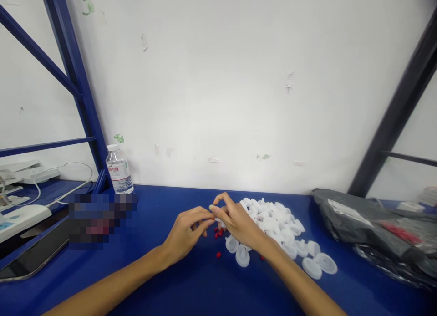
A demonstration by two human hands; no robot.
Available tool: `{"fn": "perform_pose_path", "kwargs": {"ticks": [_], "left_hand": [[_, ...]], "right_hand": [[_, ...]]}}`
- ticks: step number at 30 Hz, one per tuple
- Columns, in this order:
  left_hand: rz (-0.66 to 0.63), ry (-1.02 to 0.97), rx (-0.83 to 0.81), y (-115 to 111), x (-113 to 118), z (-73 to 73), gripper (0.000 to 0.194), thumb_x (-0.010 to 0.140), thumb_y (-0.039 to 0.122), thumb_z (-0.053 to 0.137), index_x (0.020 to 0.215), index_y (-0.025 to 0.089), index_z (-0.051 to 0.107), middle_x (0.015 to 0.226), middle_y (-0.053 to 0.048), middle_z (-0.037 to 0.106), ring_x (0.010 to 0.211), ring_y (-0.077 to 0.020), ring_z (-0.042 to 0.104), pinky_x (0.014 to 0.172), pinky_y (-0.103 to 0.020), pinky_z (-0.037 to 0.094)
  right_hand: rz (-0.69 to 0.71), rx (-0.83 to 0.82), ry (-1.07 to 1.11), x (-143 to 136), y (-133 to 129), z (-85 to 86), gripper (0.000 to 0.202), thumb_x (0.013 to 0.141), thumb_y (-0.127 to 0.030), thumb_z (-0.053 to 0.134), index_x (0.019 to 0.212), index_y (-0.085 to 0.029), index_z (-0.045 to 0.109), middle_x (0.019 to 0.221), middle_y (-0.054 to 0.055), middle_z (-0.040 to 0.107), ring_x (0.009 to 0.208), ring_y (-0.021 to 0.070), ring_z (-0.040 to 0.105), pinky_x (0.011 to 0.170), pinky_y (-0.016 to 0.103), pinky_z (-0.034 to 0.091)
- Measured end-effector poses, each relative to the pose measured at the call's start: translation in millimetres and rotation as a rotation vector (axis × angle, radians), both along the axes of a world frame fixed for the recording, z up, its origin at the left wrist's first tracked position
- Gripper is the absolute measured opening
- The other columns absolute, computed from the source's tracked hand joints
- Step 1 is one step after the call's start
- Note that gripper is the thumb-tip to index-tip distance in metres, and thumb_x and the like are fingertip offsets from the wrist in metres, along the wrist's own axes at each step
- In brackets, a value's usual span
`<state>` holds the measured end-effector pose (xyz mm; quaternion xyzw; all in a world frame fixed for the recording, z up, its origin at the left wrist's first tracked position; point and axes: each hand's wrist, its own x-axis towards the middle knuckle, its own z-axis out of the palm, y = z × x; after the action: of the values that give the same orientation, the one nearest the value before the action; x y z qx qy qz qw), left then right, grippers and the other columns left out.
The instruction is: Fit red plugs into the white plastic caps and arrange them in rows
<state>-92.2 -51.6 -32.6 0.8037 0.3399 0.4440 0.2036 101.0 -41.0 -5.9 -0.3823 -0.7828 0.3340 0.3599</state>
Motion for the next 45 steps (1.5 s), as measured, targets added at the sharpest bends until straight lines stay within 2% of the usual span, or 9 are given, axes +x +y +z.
{"fn": "perform_pose_path", "kwargs": {"ticks": [8, 13, 19, 25, 29, 33, 36, 39, 45], "left_hand": [[0.097, -0.062, -0.074, -5.2, 2.5, 4.1, 0.029, 0.096, 0.030, 0.053, 0.076, 0.018, 0.072, 0.068, -0.001, 0.064, 0.057, -0.0114, 0.058, 0.057, -0.023, 0.046], [0.059, -0.159, -0.190, -5.8, 5.2, 3.3, 0.024, 0.095, 0.031, 0.052, 0.093, 0.017, 0.071, 0.082, -0.003, 0.069, 0.053, -0.0100, 0.061, 0.048, -0.021, 0.042], [0.077, -0.130, -0.322, -7.6, 6.7, 3.4, 0.024, 0.093, 0.037, 0.056, 0.098, 0.016, 0.068, 0.059, 0.001, 0.066, 0.047, -0.0112, 0.057, 0.045, -0.021, 0.038], [0.097, -0.140, -0.369, 0.2, 5.3, 7.7, 0.039, 0.092, 0.050, 0.055, 0.108, 0.016, 0.063, 0.061, -0.001, 0.067, 0.046, -0.0135, 0.058, 0.043, -0.021, 0.040], [0.297, 0.006, -0.236, 28.3, -19.4, 13.1, 0.038, 0.093, 0.052, 0.050, 0.103, 0.018, 0.065, 0.068, -0.003, 0.070, 0.054, -0.0168, 0.063, 0.050, -0.025, 0.045], [0.448, 0.452, 0.042, 61.6, -65.7, 18.1, 0.028, 0.094, 0.041, 0.047, 0.098, 0.022, 0.067, 0.093, -0.006, 0.072, 0.081, -0.0228, 0.068, 0.072, -0.030, 0.048], [0.471, 0.683, 0.067, 77.1, -93.6, 18.7, 0.028, 0.095, 0.036, 0.043, 0.097, 0.022, 0.068, 0.096, -0.008, 0.072, 0.087, -0.0253, 0.066, 0.076, -0.033, 0.046], [0.462, 0.704, 0.035, 84.3, -103.7, 14.5, 0.031, 0.095, 0.033, 0.040, 0.104, 0.022, 0.068, 0.102, -0.009, 0.072, 0.092, -0.0254, 0.066, 0.081, -0.034, 0.047], [0.439, 0.504, -0.025, 89.6, -94.6, -0.1, 0.036, 0.095, 0.036, 0.041, 0.115, 0.021, 0.068, 0.115, -0.008, 0.070, 0.102, -0.0254, 0.064, 0.094, -0.039, 0.046]], "right_hand": [[-0.080, 0.160, -0.071, -10.5, -9.6, 4.0, 0.023, 0.098, -0.047, 0.045, 0.101, -0.025, 0.039, 0.062, -0.007, 0.054, 0.052, 0.0152, 0.054, 0.057, 0.026, 0.037], [-0.091, 0.196, -0.128, -14.1, -10.6, -0.8, 0.027, 0.097, -0.050, 0.046, 0.101, -0.025, 0.038, 0.065, -0.005, 0.055, 0.054, 0.0166, 0.055, 0.056, 0.026, 0.037], [-0.063, 0.176, -0.071, -11.0, -9.1, 2.7, 0.021, 0.099, -0.045, 0.044, 0.102, -0.025, 0.039, 0.061, -0.007, 0.056, 0.051, 0.0155, 0.054, 0.056, 0.025, 0.038], [-0.201, 0.208, -0.070, -11.1, -12.6, 9.6, 0.029, 0.102, -0.047, 0.035, 0.117, -0.024, 0.044, 0.095, 0.005, 0.071, 0.079, 0.0204, 0.068, 0.072, 0.031, 0.046], [-0.348, 0.279, -0.116, -3.7, -11.5, 13.3, 0.038, 0.103, -0.050, 0.029, 0.126, -0.026, 0.046, 0.113, 0.008, 0.067, 0.086, 0.0233, 0.067, 0.076, 0.036, 0.047], [-0.406, 0.332, -0.120, 7.4, -7.6, 16.3, 0.040, 0.103, -0.049, 0.025, 0.128, -0.025, 0.047, 0.113, 0.009, 0.066, 0.084, 0.0236, 0.067, 0.073, 0.035, 0.047], [-0.441, 0.388, -0.141, 12.7, -5.2, 17.3, 0.041, 0.104, -0.048, 0.025, 0.128, -0.025, 0.047, 0.115, 0.010, 0.065, 0.085, 0.0241, 0.066, 0.075, 0.036, 0.047], [-0.465, 0.438, -0.163, 14.2, -4.6, 18.2, 0.039, 0.104, -0.047, 0.026, 0.128, -0.024, 0.048, 0.114, 0.010, 0.064, 0.087, 0.0244, 0.065, 0.080, 0.038, 0.047], [-0.455, 0.486, -0.217, 11.7, -7.5, 19.6, 0.041, 0.104, -0.047, 0.025, 0.128, -0.023, 0.049, 0.115, 0.011, 0.064, 0.082, 0.0235, 0.065, 0.081, 0.040, 0.048]]}}
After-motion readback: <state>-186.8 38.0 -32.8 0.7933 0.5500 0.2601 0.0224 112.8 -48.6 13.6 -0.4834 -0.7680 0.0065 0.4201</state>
